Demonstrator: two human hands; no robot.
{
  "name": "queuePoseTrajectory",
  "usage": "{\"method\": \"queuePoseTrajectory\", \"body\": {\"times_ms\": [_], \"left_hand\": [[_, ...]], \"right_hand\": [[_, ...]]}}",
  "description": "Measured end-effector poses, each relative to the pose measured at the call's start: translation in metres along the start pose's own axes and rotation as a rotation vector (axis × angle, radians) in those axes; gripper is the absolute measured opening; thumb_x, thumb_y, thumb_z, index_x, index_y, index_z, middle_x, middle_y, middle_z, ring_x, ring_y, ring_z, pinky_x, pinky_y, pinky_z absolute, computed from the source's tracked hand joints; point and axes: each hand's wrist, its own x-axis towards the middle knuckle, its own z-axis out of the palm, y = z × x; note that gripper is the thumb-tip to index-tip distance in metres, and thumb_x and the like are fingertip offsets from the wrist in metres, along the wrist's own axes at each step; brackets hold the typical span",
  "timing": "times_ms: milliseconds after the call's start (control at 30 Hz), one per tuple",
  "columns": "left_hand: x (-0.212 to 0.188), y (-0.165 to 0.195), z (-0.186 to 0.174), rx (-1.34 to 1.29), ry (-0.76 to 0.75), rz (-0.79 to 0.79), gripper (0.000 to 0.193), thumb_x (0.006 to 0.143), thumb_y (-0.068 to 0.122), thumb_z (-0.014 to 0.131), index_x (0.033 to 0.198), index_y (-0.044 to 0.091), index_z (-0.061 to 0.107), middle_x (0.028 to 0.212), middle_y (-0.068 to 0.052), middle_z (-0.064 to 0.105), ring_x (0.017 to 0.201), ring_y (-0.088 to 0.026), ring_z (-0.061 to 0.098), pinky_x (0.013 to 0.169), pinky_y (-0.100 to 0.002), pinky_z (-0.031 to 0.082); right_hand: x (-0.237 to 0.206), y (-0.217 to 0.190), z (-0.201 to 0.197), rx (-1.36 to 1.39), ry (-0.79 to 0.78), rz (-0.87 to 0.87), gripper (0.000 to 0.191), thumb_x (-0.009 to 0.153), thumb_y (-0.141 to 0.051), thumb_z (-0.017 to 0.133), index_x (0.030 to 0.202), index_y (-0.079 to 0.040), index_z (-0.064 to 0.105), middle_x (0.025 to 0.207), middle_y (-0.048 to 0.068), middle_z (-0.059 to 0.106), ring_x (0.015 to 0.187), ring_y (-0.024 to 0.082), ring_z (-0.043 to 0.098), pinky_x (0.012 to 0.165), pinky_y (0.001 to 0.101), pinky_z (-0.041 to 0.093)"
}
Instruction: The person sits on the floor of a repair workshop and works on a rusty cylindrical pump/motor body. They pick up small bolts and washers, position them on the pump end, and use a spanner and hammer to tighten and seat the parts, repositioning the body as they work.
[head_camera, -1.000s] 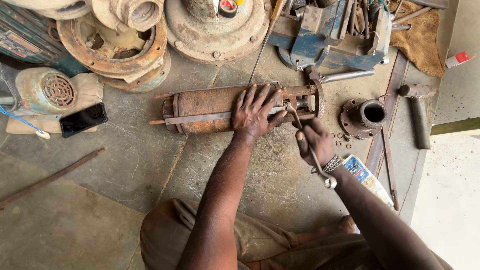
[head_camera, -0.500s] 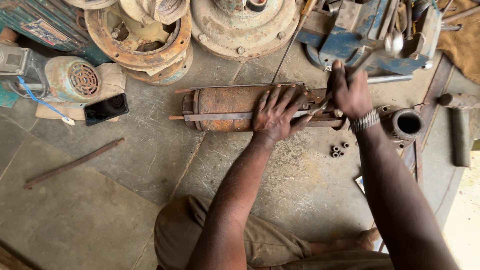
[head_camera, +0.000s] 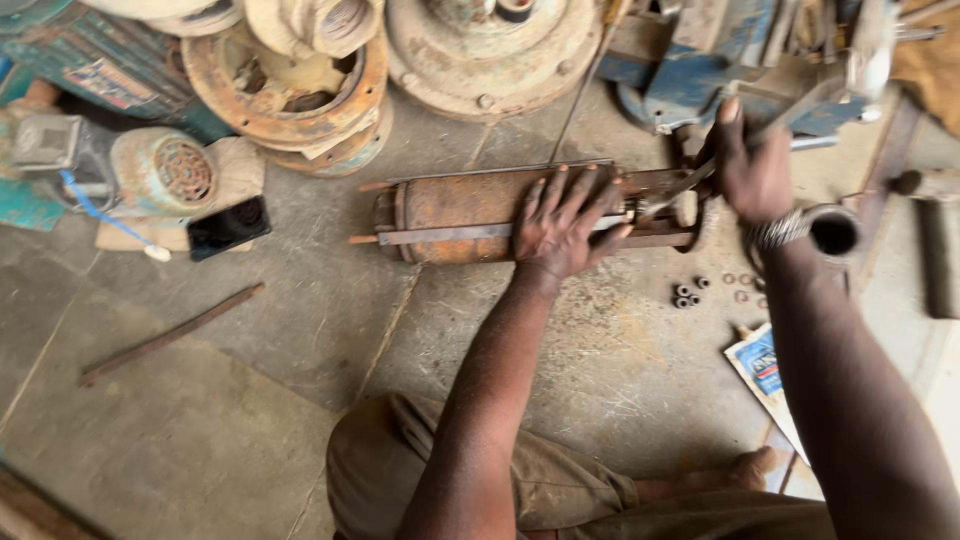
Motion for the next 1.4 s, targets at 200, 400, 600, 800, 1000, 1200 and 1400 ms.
{"method": "queuePoseTrajectory", "body": {"times_ms": [200,400,600,800,1000,1200,1400], "left_hand": [[0.002,0.000,0.002,-0.053,0.058,-0.008,0.085,0.092,0.085,0.013,0.163,0.039,0.015,0.173,-0.005,0.014,0.157,-0.037,0.015,0.124,-0.060,0.010],[0.001,0.000,0.000,-0.039,0.133,-0.025,0.080,0.093,0.084,0.022,0.161,0.042,0.021,0.171,-0.002,0.022,0.154,-0.035,0.023,0.124,-0.056,0.013],[0.001,0.001,0.003,-0.075,0.143,-0.041,0.079,0.093,0.083,0.023,0.161,0.043,0.023,0.170,0.000,0.024,0.155,-0.034,0.024,0.126,-0.056,0.014],[0.002,0.001,0.004,-0.002,0.068,-0.012,0.084,0.093,0.085,0.019,0.163,0.039,0.015,0.173,-0.006,0.013,0.156,-0.037,0.016,0.124,-0.061,0.011],[0.004,-0.003,-0.002,0.003,0.007,-0.005,0.086,0.091,0.086,0.011,0.163,0.040,0.010,0.173,-0.005,0.011,0.157,-0.037,0.013,0.125,-0.060,0.010],[0.005,-0.003,-0.001,-0.007,-0.001,0.002,0.086,0.091,0.086,0.011,0.163,0.040,0.012,0.173,-0.004,0.011,0.157,-0.036,0.014,0.126,-0.058,0.011],[0.002,-0.001,0.002,-0.003,0.057,-0.011,0.083,0.093,0.085,0.016,0.163,0.041,0.019,0.173,-0.002,0.017,0.158,-0.035,0.016,0.127,-0.058,0.012]], "right_hand": [[-0.101,0.003,-0.007,0.035,-0.213,-0.058,0.049,0.113,-0.041,0.047,0.113,0.003,0.068,0.086,0.012,0.076,0.073,0.018,0.074,0.065,0.0328,0.059],[-0.149,0.010,0.030,-0.134,-0.101,-0.160,0.049,0.109,-0.048,0.043,0.114,-0.007,0.070,0.094,0.013,0.071,0.068,0.025,0.070,0.060,0.0388,0.059],[-0.168,0.023,0.035,-0.210,-0.152,-0.305,0.039,0.105,-0.041,0.055,0.119,-0.007,0.068,0.114,0.016,0.065,0.087,0.035,0.070,0.074,0.0447,0.059],[-0.171,0.047,0.041,-0.363,-0.182,-0.379,0.030,0.097,-0.036,0.065,0.113,-0.012,0.070,0.114,0.014,0.064,0.086,0.034,0.068,0.073,0.0459,0.059],[-0.164,0.058,0.055,-0.533,-0.179,-0.414,0.022,0.093,-0.031,0.070,0.100,-0.010,0.073,0.098,0.015,0.064,0.067,0.027,0.065,0.052,0.0406,0.055],[-0.109,0.051,0.042,-0.237,-0.075,-0.416,0.029,0.111,-0.018,0.053,0.095,-0.001,0.071,0.091,0.013,0.070,0.055,0.015,0.060,0.041,0.0285,0.047],[-0.050,0.028,0.025,0.134,-0.203,-0.196,0.051,0.118,-0.027,0.040,0.079,-0.004,0.061,0.060,0.006,0.063,0.039,0.012,0.056,0.036,0.0310,0.038]]}}
